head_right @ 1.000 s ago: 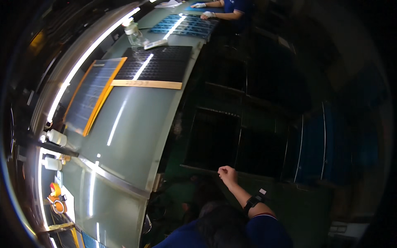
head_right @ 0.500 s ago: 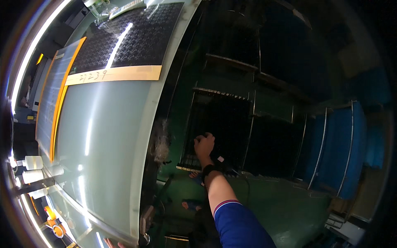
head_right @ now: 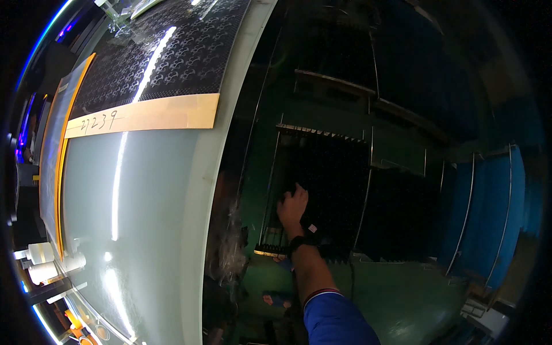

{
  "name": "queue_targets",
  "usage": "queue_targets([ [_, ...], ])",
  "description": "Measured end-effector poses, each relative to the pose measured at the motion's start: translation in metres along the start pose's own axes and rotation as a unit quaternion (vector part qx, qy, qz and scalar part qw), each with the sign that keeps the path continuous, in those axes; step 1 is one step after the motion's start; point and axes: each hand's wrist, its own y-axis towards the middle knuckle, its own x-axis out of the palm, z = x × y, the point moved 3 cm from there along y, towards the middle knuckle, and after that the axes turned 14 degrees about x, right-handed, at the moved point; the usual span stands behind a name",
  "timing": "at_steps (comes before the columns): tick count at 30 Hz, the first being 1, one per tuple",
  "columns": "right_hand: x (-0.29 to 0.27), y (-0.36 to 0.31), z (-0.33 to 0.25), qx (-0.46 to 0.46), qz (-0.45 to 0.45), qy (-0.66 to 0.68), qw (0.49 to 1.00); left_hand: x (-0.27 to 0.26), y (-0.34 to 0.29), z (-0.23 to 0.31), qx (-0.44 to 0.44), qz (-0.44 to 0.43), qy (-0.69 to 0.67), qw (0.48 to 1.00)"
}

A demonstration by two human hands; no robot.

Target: Inspecting and sorting metal mesh sheets into a storage rack on a fabrication floor.

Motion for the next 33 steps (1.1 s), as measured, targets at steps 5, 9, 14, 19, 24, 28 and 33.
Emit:
queue_targets([
  [5,0.005,-0.003,-0.014,-0.012,-0.006,-0.047,0.999,0.005,0.004,-0.002,0.003,0.001,0.004,1.000],
  [9,0.012,-0.004,-0.015,0.012,0.010,-0.062,0.998,0.007,0.006,-0.003,0.006,0.001,0.004,1.000],
  [14,0.004,0.000,-0.010,0.040,0.055,-0.050,0.996,0.012,0.005,-0.006,0.016,0.000,-0.002,1.000],
  [19,-0.056,-0.015,-0.021,0.127,-0.078,0.116,0.982,0.021,0.004,-0.009,0.025,0.000,-0.006,1.000],
  [24,-0.166,-0.049,-0.009,0.091,-0.084,0.137,0.983,0.026,-0.005,-0.015,0.039,-0.005,-0.007,0.999],
  [28,-0.249,-0.067,0.030,0.134,-0.148,0.170,0.965,0.035,-0.015,-0.026,0.045,-0.007,-0.018,0.999],
  [33,-0.354,-0.104,0.087,0.102,-0.033,0.260,0.960,0.024,-0.036,-0.044,0.047,-0.012,-0.019,0.999],
])
